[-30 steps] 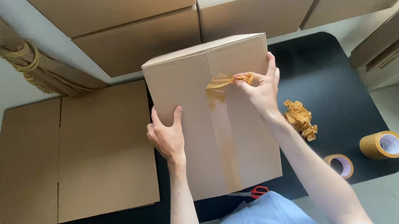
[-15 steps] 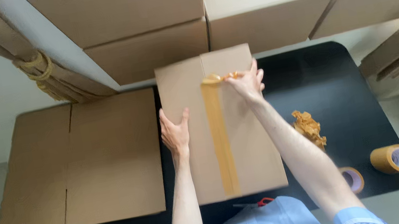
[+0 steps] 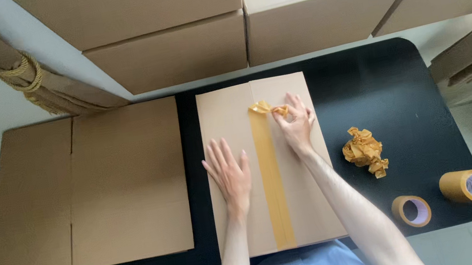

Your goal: The person peels tape from the seams of a cardboard box by hand, opens the top and bottom flaps, and collapses the box into a flat shape.

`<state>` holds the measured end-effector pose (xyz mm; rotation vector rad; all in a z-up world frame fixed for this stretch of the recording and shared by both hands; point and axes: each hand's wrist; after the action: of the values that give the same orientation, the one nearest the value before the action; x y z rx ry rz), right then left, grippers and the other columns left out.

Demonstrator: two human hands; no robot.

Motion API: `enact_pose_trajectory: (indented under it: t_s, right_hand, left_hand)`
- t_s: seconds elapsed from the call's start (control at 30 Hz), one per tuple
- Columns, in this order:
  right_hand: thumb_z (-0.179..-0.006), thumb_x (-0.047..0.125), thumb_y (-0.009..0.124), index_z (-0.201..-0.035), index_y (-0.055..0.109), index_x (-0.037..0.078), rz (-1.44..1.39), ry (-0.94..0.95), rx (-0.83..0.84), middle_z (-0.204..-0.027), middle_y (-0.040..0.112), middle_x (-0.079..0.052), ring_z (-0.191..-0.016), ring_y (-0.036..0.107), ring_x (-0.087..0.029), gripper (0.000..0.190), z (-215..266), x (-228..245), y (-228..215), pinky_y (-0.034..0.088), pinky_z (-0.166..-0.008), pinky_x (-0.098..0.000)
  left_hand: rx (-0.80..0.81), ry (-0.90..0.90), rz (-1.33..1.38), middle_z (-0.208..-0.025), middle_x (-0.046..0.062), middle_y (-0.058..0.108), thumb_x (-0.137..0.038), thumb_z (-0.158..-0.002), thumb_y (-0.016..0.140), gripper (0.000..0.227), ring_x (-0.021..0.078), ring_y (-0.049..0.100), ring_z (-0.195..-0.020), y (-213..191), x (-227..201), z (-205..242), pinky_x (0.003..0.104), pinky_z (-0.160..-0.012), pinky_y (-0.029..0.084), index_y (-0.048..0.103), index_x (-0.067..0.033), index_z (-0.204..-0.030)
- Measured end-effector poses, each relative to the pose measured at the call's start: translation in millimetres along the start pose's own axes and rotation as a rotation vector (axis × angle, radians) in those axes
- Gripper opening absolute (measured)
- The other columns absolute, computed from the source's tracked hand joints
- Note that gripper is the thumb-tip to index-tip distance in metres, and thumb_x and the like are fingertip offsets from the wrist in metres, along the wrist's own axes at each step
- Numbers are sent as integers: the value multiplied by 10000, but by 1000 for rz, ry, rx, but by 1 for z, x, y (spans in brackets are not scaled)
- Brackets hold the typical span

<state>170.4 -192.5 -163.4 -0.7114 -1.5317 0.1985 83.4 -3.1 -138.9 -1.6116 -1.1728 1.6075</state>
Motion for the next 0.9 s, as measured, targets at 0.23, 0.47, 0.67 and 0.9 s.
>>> enact_pose_trajectory:
  t_s: [0.23, 0.47, 0.67, 0.9]
  right_hand:
    - [-959, 253, 656, -977, 697, 219, 56, -178, 86, -1502, 593, -40, -1517, 385, -305, 56, -3, -24, 21, 38, -1202, -657]
    - [-892, -56, 481, -1356, 522, 48, 210, -438, 249, -1528, 545, -117, -1475, 417, -360, 478, 11, -13, 31, 147, -1213, -693]
    - [-856, -128, 533, -1254, 563, 61, 138, -473, 245, -1354, 654, -151, -1360, 562, -326, 442, 29, -28, 34, 245, -1225, -590]
    - [-773, -98, 562, -1235, 609, 75, 56, -565, 256, -1273, 632, -114, -1298, 591, -336, 495, 57, -31, 26, 380, -1205, -471]
  left_hand:
    - [27, 171, -74, -1690, 82, 217, -386, -1044, 390, 583, 285, 181, -1556, 7, -2, 79, 567, -1226, 81, 325, -224, -1601]
    - [142, 91, -133, -1700, 44, 188, -301, -1039, 345, 555, 258, 170, -1554, -7, -7, 75, 588, -1212, 66, 326, -304, -1594]
    - [238, 31, -153, -1713, 18, 157, -302, -1050, 289, 545, 246, 131, -1570, -8, -11, 72, 603, -1208, 46, 306, -339, -1593]
    - [221, 31, -163, -1714, 19, 160, -308, -1053, 290, 539, 239, 135, -1572, -5, -9, 74, 614, -1211, 41, 306, -339, -1591]
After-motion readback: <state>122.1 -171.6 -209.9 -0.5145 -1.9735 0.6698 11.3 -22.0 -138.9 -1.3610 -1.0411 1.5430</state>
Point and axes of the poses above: each hand's wrist, its own z-axis away from the middle knuckle, its own y-axis out of the palm, x = y × z
